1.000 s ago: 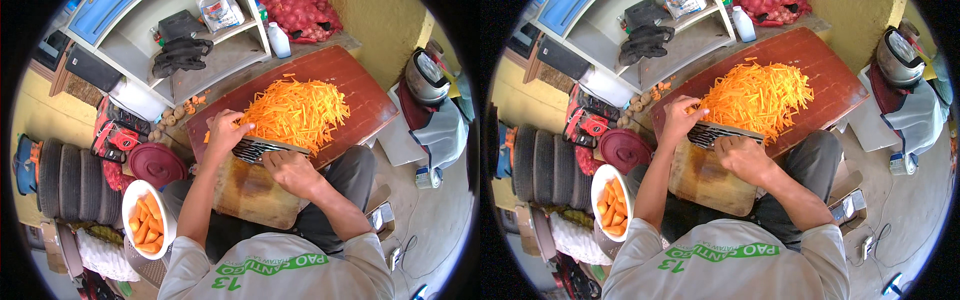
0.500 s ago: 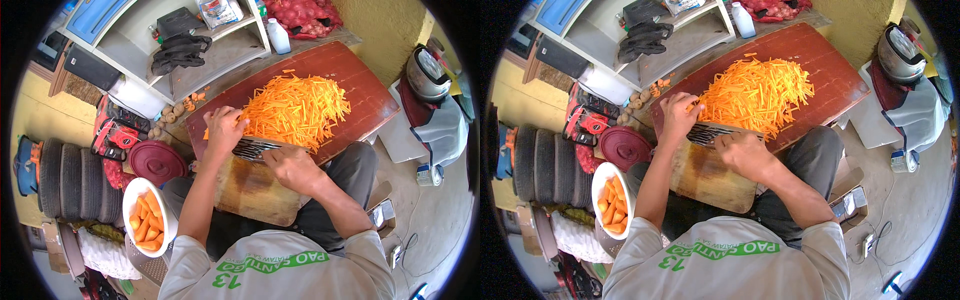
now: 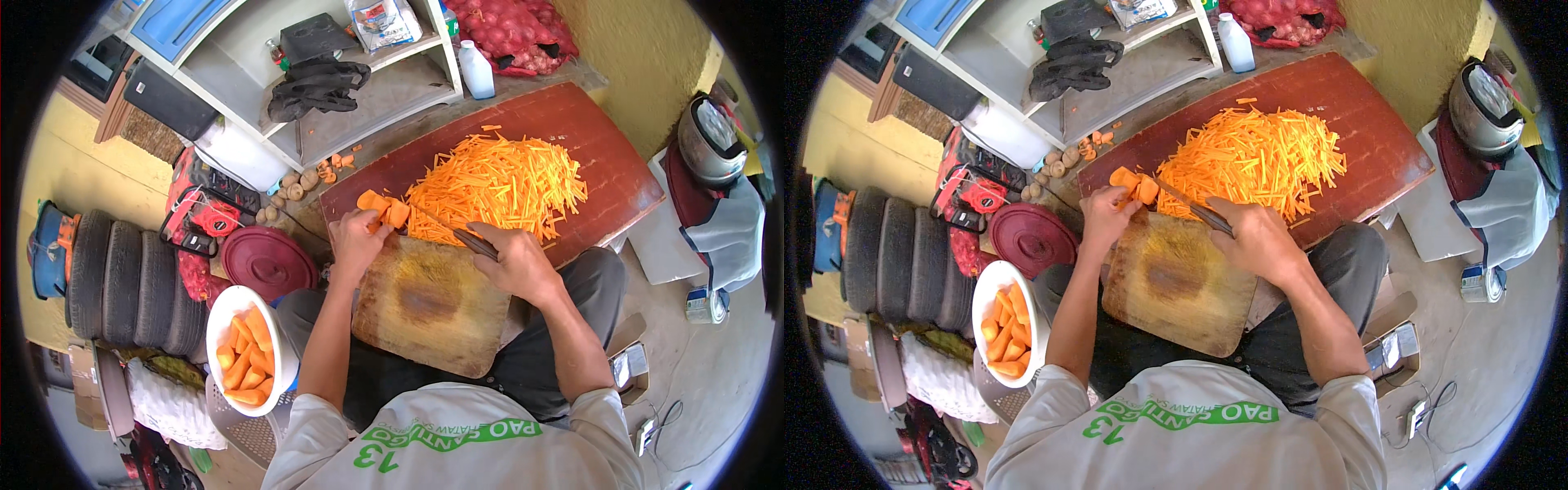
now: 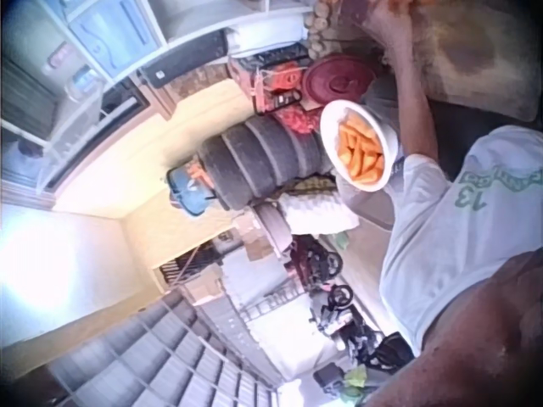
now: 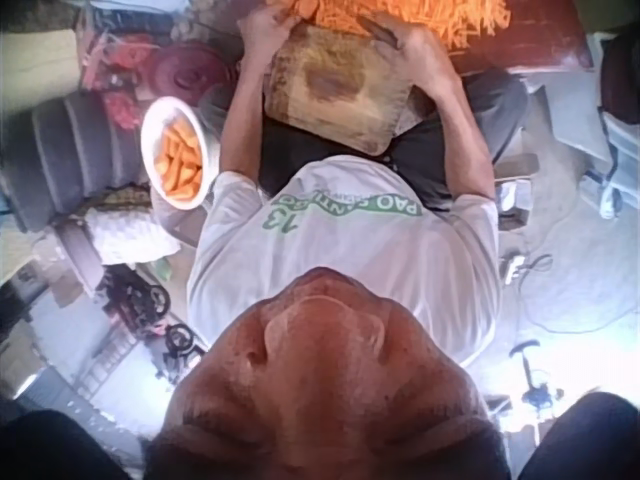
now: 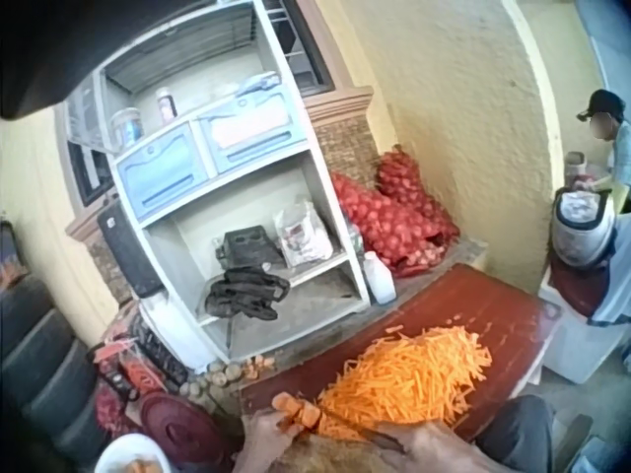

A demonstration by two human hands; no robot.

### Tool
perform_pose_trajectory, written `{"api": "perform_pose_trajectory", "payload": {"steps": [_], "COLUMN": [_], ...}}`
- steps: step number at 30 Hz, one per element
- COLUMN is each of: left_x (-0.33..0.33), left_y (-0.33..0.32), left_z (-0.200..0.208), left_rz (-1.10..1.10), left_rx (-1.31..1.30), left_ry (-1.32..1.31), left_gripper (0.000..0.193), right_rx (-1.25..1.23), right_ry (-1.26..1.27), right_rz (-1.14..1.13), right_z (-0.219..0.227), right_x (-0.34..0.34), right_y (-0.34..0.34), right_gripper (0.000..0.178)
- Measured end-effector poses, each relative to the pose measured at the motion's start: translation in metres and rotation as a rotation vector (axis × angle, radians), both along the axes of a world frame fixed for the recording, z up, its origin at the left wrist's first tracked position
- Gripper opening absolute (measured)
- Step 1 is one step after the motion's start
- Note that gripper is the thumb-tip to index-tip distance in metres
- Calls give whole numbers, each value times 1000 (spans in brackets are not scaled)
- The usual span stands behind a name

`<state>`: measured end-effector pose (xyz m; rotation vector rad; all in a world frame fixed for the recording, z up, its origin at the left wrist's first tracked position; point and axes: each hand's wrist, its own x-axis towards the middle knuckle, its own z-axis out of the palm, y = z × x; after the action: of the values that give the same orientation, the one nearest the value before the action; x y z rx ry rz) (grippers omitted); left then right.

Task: The person cuts carrots into thin strips on a wooden board using a knife, occasionally moving the cut pieces into a large pile. They then use a multi-bladed tool to slice more carrots into uniform strips, alternating between the two tools to process the vegetables.

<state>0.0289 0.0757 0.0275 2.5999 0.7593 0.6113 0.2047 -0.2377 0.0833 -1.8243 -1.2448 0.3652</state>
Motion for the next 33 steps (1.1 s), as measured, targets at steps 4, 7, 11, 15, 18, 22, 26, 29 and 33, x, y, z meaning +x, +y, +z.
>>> {"api": "perform_pose_trajectory", "payload": {"steps": [4,7,11,15,18,22,26,29,33], "left_x": [5,-2,-24,-62,-87,-112,-117,-121,-123], "left_y": [-15,-13,-39,-93,-126,-140,-136,-134,-137], "left_z": [-1,-5,2,-8,-13,-26,-31,-35,-35], "left_rz": [29,51,-5,-177,-319,-374,-337,-329,-314], "left_rx": [238,296,321,355,310,257,203,124,68], "left_ry": [118,88,-59,-154,-124,-109,-91,-96,-106], "left_gripper": [20,22,22,20,29,40,42,43,44], "right_rx": [-27,-12,-74,-5,-58,-160,-124,-214,-198], "right_ry": [-16,-26,-41,-58,-5,100,25,70,99], "right_rz": [1,29,23,83,111,232,298,278,304], "right_z": [-4,-5,-3,-1,4,5,-2,4,-5], "right_x": [-7,-8,-7,-7,-12,-29,-51,-61,-82], "right_y": [3,5,3,4,4,9,0,-9,-29], "right_gripper": [52,49,47,44,45,46,45,44,45]}}
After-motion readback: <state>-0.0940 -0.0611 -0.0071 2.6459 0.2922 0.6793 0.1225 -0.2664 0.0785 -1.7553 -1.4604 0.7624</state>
